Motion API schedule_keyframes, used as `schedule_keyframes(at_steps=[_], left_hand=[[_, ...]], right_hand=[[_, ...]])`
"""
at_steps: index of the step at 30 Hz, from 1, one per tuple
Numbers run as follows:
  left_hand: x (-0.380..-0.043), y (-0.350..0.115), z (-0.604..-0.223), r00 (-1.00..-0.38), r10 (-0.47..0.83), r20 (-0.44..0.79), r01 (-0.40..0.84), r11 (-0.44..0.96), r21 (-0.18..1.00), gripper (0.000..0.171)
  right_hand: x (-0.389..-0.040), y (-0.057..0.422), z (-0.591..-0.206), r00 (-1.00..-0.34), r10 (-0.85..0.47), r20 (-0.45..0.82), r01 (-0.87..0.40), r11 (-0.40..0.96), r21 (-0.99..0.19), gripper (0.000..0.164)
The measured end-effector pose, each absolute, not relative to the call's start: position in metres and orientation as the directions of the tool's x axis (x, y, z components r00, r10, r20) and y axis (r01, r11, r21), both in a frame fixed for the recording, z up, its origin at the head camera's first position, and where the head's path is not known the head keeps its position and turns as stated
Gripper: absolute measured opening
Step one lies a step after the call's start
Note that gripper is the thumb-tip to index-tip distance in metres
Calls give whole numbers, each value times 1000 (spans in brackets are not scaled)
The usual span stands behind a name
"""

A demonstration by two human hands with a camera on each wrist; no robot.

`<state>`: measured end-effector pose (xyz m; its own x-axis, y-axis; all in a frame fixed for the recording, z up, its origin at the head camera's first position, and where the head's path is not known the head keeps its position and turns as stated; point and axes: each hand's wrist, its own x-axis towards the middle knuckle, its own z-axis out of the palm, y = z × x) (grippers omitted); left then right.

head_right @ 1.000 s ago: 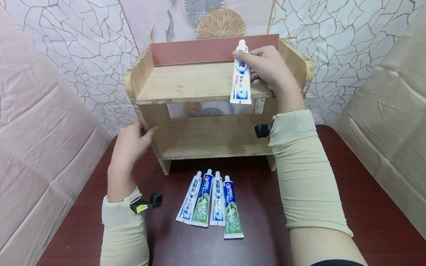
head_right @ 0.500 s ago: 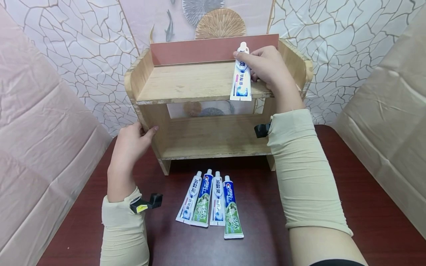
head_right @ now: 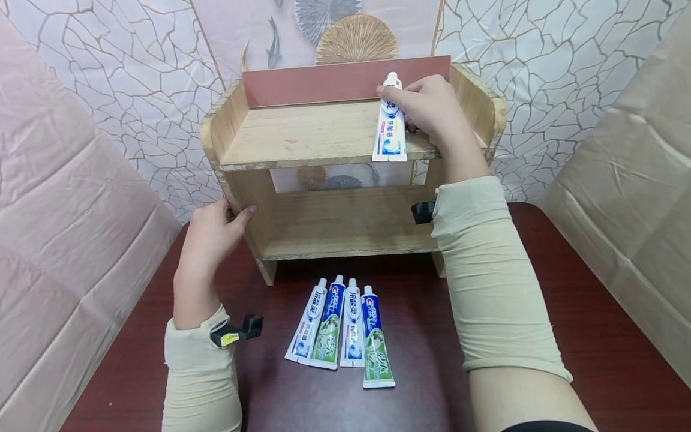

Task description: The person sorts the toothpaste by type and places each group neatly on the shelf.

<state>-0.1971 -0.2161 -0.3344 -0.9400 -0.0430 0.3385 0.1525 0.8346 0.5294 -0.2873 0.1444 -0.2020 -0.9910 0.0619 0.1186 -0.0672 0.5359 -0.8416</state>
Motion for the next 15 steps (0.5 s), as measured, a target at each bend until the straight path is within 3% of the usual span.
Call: schedule_keyframes(at_steps=[15], left_hand=[[-198, -215, -336, -940, -45, 339, 153, 830, 537, 37]], right_hand=[[-295, 145, -202, -984, 119, 130, -16, 673, -739, 59]])
